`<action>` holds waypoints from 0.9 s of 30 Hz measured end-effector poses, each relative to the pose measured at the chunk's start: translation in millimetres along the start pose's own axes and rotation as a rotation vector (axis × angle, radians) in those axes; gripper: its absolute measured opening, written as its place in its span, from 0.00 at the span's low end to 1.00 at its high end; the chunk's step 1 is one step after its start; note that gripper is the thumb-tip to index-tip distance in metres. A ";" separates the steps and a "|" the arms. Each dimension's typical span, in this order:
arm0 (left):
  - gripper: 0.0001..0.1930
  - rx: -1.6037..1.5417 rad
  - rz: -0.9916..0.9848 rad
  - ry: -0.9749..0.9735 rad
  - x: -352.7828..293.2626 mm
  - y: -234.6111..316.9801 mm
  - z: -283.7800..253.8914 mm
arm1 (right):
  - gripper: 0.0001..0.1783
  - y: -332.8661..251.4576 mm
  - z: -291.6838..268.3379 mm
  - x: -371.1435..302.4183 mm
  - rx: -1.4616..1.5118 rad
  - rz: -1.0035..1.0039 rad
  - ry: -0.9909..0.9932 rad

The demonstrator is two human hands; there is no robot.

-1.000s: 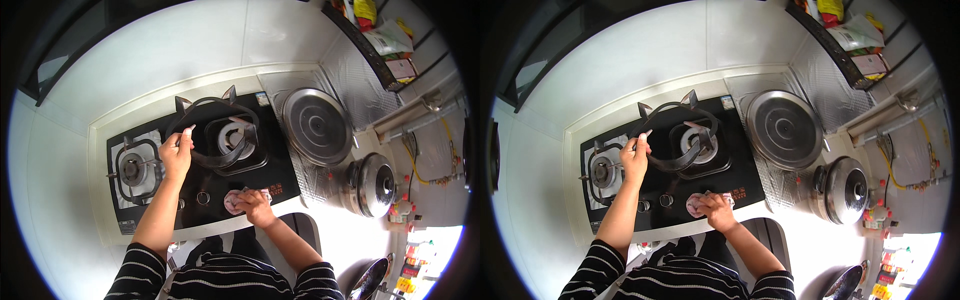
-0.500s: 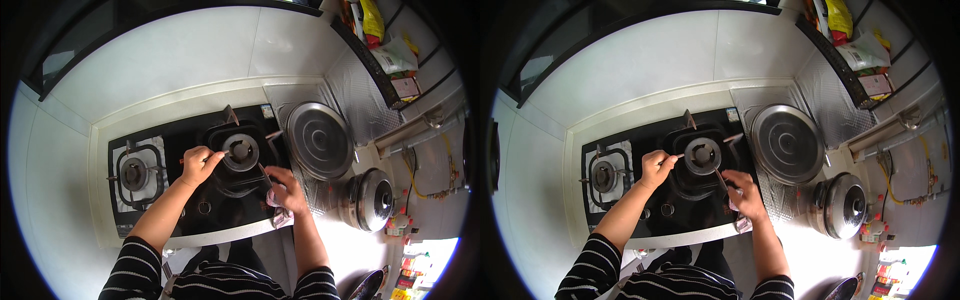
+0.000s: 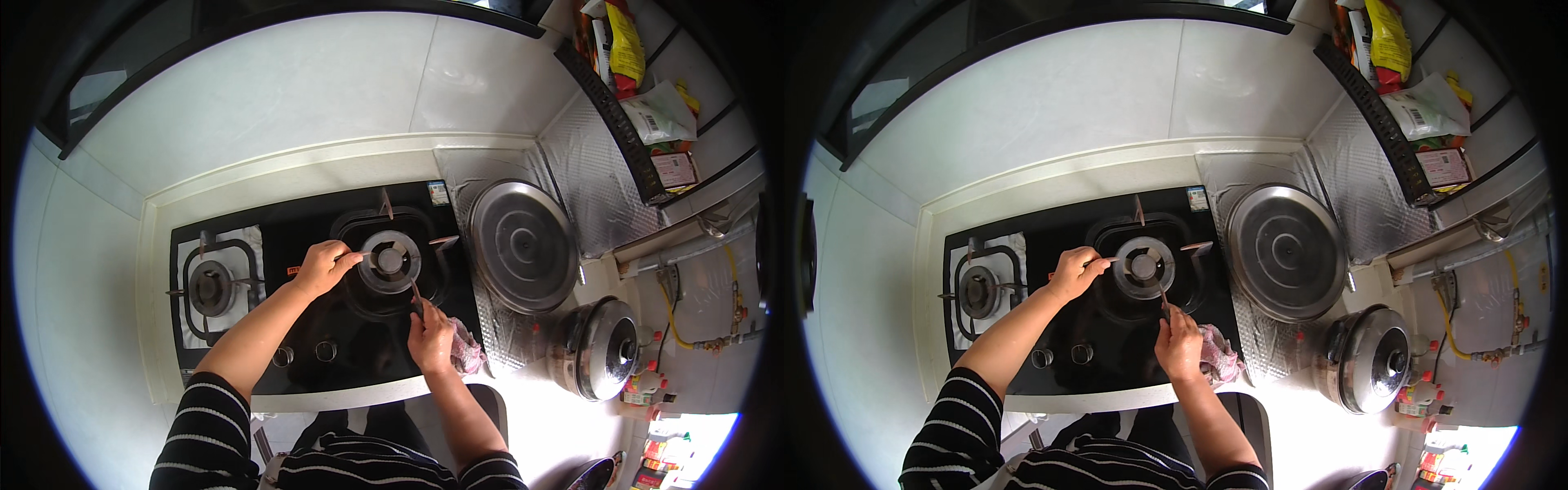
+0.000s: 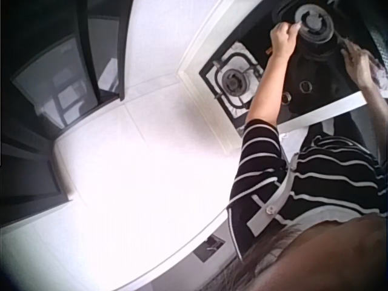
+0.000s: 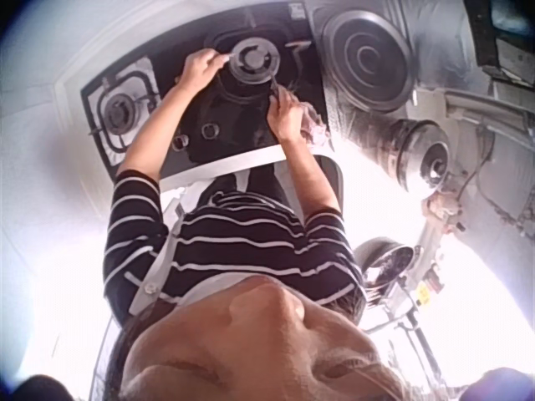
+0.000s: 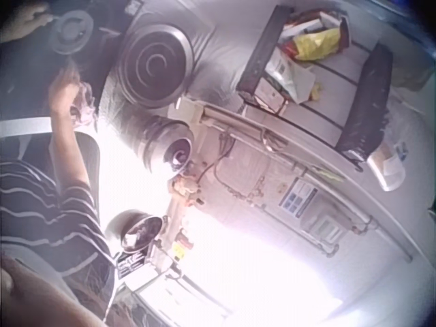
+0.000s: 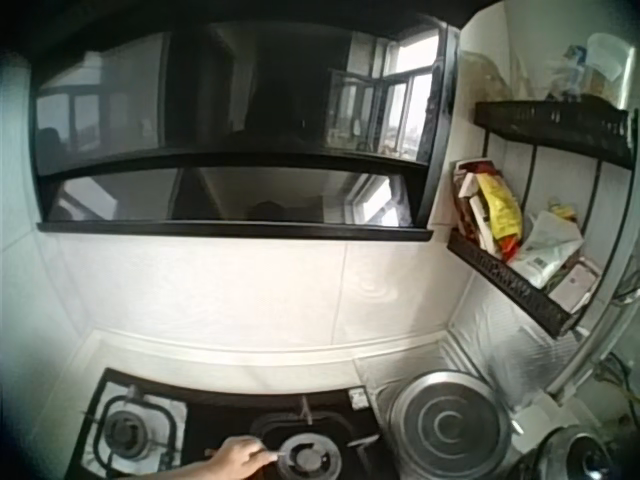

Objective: The person cleans a kitchen sink area and a gas stovetop. They first handle a plastic bag and a green funnel at the sink, then pick up a wok to pour out residual oil into the sink. Finally, they use a cloth to wipe the surface of the gas stovetop and the burner grates.

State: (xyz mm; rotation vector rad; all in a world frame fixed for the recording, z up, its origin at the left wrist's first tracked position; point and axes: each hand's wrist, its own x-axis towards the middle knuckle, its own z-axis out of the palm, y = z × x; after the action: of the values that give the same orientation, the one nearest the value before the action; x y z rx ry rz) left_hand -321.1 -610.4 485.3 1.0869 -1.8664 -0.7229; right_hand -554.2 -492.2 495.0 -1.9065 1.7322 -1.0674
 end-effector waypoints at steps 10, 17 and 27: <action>0.12 0.102 -0.045 -0.082 -26.2 -21.7 0.9 | 0.16 6.9 30.3 -23.2 -0.104 -0.034 0.042; 0.15 0.127 -0.060 -0.060 -32.6 -26.4 5.8 | 0.16 9.3 39.0 -29.0 -0.133 -0.042 0.042; 0.12 0.215 -0.097 -0.081 -31.9 -17.5 -2.4 | 0.20 7.6 20.3 -27.0 -0.183 -0.112 0.050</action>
State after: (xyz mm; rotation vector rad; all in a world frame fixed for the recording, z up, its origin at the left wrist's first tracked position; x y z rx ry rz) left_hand -303.2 -590.3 460.7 1.3097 -2.0067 -0.6396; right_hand -543.8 -472.4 468.5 -2.1272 1.8247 -1.0346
